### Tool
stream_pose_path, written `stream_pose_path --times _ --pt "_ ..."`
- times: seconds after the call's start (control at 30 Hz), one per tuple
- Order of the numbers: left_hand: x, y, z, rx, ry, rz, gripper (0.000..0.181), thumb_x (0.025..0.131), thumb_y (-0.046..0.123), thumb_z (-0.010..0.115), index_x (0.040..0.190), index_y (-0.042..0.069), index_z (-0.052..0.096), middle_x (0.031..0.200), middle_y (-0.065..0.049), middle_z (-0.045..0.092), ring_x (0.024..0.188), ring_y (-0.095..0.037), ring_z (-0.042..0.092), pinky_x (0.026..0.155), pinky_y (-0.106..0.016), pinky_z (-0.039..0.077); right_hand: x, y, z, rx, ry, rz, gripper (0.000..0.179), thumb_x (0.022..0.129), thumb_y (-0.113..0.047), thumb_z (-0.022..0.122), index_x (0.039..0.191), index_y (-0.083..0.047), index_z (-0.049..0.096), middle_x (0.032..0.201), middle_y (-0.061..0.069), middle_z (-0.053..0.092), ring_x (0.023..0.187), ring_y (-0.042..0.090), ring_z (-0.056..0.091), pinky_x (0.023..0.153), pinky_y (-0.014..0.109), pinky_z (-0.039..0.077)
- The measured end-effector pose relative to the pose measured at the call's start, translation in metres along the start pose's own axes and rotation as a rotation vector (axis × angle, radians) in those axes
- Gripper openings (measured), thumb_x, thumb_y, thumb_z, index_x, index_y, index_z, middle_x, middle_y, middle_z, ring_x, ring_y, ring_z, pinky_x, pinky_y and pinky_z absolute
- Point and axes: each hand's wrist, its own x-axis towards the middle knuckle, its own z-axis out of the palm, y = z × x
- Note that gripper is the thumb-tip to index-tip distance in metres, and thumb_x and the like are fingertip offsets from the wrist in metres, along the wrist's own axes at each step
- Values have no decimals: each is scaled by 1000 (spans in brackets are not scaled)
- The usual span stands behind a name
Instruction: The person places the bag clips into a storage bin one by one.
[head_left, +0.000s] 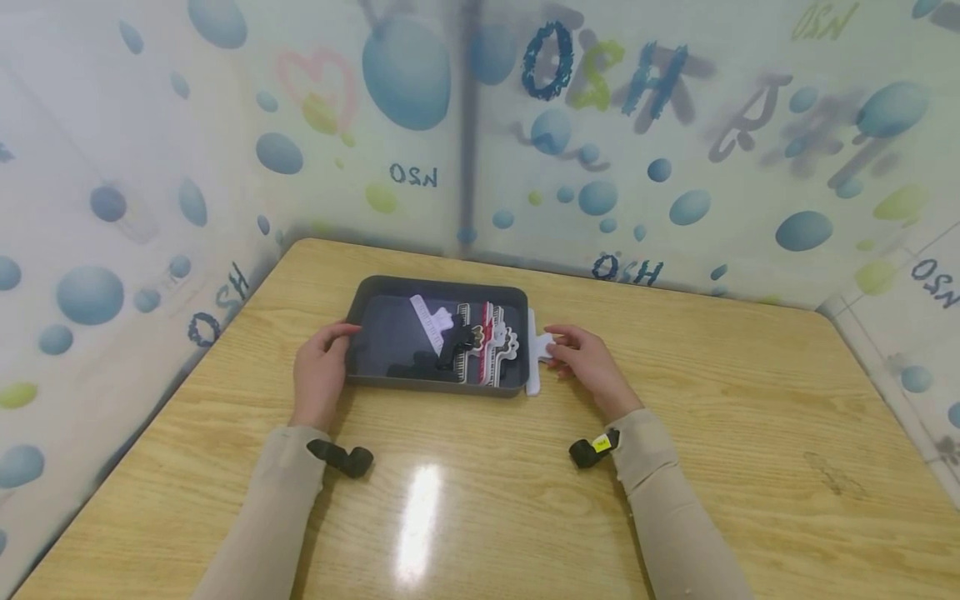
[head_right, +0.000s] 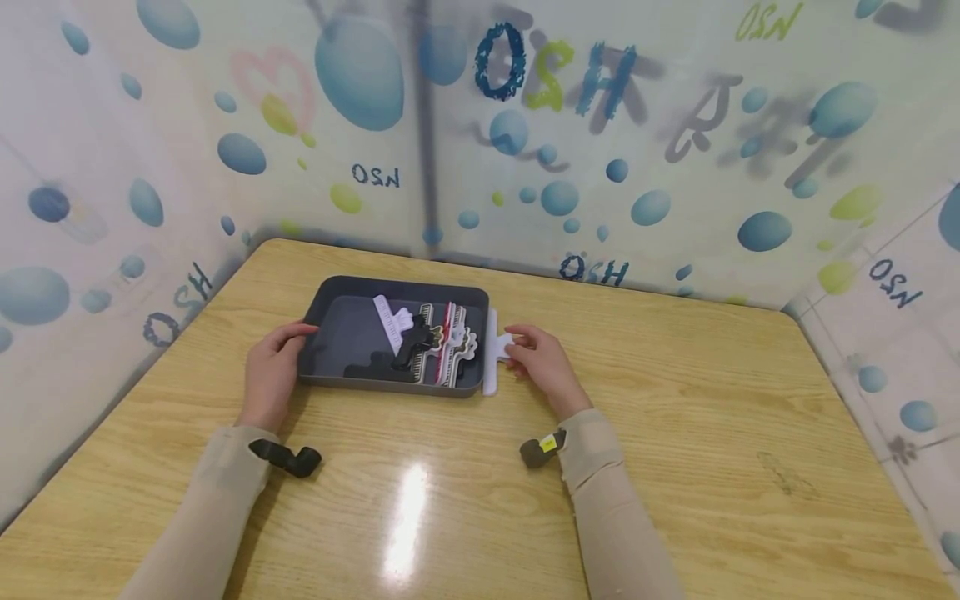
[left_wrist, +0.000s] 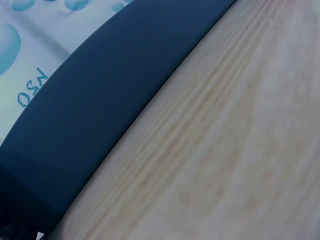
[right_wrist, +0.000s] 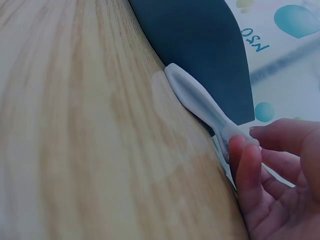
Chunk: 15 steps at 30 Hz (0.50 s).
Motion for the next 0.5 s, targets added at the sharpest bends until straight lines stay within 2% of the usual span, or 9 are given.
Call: stream_pose_path --times 0.2,0.5 --pt "0 0 0 -6 3 -7 30 94 26 39 109 16 63 132 5 45 122 -12 37 97 -37 30 -1 0 -1 -3 -6 -32 36 88 -12 55 123 -6 51 100 11 56 74 17 57 58 26 48" --pt "2 -1 1 12 10 -7 30 93 25 39 108 15 64 131 5 46 120 -11 38 95 -37 32 -1 -1 -1 -14 -17 2 35 89 -16 55 123 -11 51 105 13 55 78 20 56 61 28 49"
